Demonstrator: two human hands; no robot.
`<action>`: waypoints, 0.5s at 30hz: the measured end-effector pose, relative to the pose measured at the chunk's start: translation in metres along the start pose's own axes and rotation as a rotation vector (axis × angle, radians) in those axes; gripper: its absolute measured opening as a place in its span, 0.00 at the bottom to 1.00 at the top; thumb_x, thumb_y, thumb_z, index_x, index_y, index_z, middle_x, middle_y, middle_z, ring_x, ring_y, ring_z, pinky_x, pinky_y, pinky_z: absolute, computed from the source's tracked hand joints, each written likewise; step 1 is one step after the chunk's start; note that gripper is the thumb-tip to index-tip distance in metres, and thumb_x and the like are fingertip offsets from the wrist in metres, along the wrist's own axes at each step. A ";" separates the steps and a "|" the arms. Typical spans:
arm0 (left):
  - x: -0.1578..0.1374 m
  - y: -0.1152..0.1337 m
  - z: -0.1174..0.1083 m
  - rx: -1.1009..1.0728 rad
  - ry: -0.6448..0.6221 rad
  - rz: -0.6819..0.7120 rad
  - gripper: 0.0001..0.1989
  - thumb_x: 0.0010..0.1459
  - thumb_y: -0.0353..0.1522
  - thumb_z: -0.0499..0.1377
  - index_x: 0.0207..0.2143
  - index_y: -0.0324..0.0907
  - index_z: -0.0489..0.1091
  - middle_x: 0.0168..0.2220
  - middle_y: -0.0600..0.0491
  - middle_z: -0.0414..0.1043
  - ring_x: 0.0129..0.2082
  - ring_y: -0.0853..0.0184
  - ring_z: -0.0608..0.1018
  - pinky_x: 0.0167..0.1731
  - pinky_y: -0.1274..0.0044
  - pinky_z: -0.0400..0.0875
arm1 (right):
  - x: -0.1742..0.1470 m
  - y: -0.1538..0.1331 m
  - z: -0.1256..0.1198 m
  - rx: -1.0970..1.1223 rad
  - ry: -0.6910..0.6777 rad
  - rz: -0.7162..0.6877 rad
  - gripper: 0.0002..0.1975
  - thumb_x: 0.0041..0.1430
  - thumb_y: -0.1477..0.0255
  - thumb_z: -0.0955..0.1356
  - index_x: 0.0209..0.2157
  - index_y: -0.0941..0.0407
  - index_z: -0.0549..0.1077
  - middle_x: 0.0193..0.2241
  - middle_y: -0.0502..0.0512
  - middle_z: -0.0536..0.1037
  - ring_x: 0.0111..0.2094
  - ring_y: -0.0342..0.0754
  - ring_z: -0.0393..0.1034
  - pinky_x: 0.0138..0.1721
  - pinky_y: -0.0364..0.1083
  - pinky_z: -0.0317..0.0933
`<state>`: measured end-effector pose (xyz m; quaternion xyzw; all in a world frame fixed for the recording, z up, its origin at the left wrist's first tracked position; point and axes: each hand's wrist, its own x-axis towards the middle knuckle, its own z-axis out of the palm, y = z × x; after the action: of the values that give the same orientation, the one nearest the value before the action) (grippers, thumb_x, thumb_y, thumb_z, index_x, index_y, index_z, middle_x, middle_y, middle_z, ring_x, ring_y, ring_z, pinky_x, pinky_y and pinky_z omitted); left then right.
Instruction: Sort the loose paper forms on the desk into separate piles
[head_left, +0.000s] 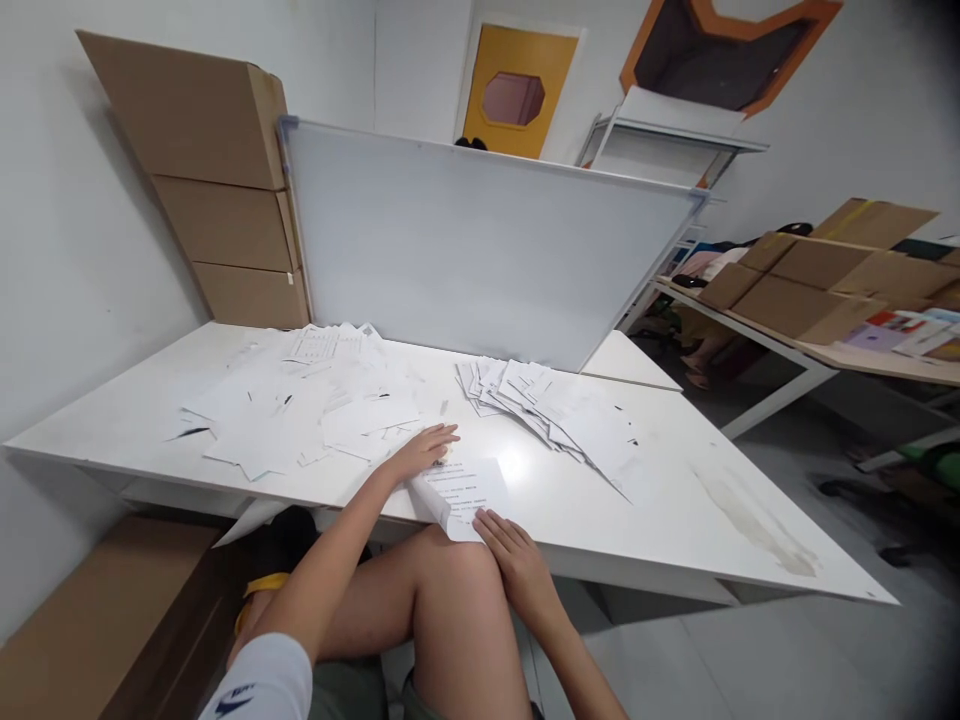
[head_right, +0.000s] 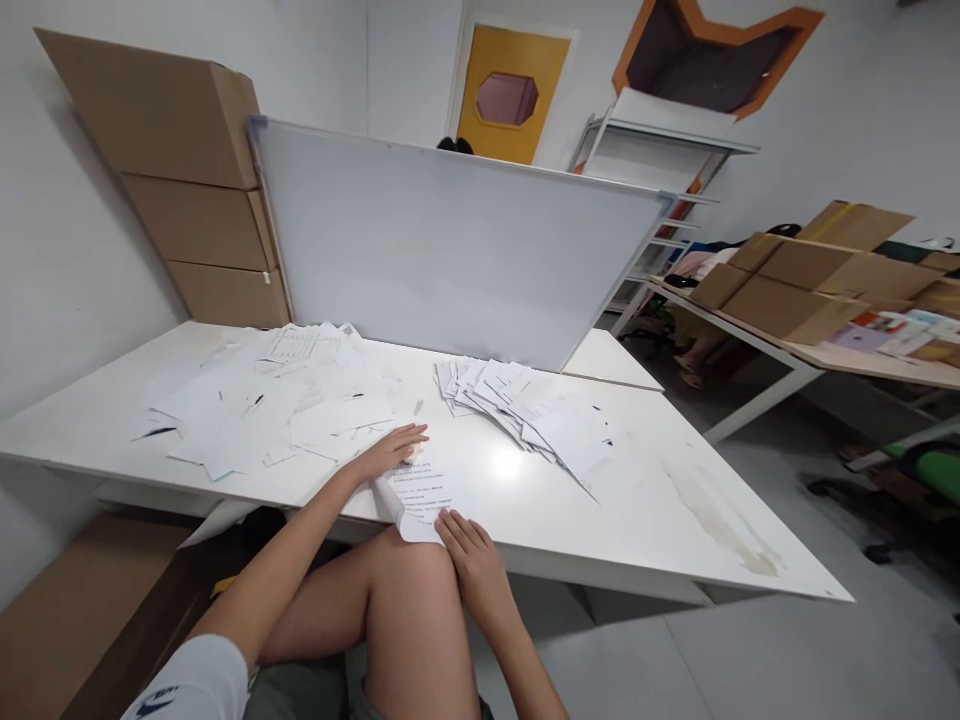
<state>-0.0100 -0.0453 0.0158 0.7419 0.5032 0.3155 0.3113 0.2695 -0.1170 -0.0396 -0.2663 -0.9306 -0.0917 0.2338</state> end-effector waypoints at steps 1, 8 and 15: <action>-0.001 -0.002 0.003 -0.002 0.020 0.014 0.19 0.63 0.37 0.49 0.54 0.50 0.67 0.64 0.56 0.57 0.66 0.64 0.54 0.64 0.67 0.49 | 0.000 0.000 0.001 -0.004 -0.006 0.011 0.32 0.58 0.83 0.57 0.64 0.53 0.56 0.58 0.54 0.67 0.59 0.47 0.61 0.53 0.50 0.60; -0.003 -0.003 0.007 0.120 0.330 0.031 0.08 0.56 0.31 0.57 0.38 0.44 0.75 0.44 0.50 0.74 0.53 0.61 0.67 0.57 0.66 0.60 | -0.003 0.001 0.012 -0.015 0.017 0.120 0.30 0.62 0.80 0.56 0.65 0.53 0.51 0.59 0.54 0.65 0.60 0.50 0.59 0.56 0.52 0.57; -0.014 -0.001 0.002 0.126 0.501 0.069 0.09 0.58 0.29 0.55 0.29 0.44 0.73 0.38 0.52 0.74 0.50 0.62 0.68 0.54 0.67 0.62 | 0.004 0.007 0.018 -0.009 -0.013 0.163 0.28 0.66 0.74 0.56 0.66 0.52 0.47 0.62 0.54 0.61 0.62 0.52 0.56 0.56 0.54 0.55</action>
<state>-0.0131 -0.0587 0.0115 0.6752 0.5579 0.4677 0.1191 0.2632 -0.1041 -0.0531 -0.3426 -0.9070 -0.0748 0.2333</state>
